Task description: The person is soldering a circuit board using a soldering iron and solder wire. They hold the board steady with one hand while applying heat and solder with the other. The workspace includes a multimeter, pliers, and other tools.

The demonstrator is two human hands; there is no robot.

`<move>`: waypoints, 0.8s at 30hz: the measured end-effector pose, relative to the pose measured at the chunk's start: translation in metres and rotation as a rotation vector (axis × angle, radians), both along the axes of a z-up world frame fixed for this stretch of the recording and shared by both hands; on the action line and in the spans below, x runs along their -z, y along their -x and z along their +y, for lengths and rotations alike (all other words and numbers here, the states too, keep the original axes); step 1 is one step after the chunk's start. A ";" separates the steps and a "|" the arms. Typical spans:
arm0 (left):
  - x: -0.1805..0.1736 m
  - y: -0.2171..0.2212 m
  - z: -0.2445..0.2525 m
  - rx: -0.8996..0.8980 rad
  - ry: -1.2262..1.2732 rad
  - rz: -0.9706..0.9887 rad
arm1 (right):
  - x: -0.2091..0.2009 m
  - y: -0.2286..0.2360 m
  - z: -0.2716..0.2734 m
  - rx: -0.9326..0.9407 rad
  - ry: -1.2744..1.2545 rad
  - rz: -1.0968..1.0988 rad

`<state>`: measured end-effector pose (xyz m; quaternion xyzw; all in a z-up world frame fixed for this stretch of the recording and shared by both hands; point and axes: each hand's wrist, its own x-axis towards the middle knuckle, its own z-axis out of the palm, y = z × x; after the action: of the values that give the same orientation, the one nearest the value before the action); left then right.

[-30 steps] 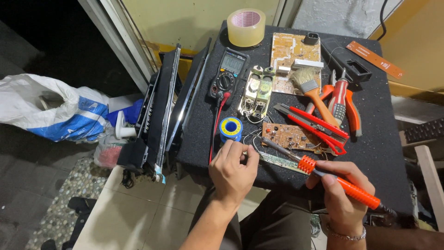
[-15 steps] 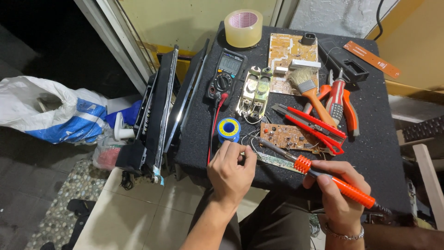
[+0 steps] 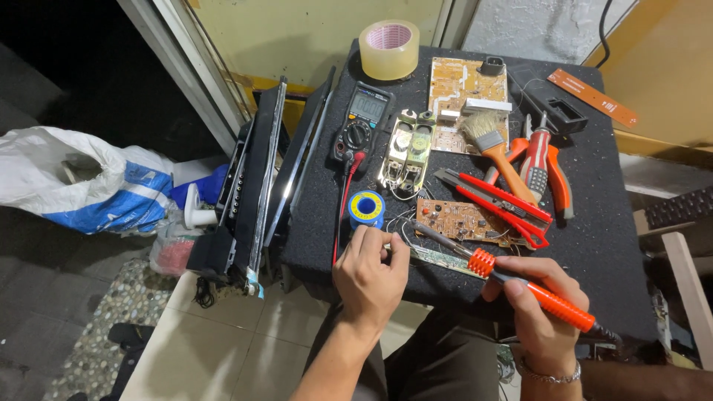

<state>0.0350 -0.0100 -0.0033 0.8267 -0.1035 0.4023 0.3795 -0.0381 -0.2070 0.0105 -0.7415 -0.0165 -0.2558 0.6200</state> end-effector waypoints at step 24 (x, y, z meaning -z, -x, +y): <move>0.004 -0.001 0.000 -0.013 -0.018 0.020 | -0.005 0.000 0.002 0.004 0.003 0.057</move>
<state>0.0359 -0.0101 -0.0068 0.8348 -0.0979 0.3953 0.3704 -0.0377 -0.2046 0.0152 -0.7493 0.0024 -0.2360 0.6187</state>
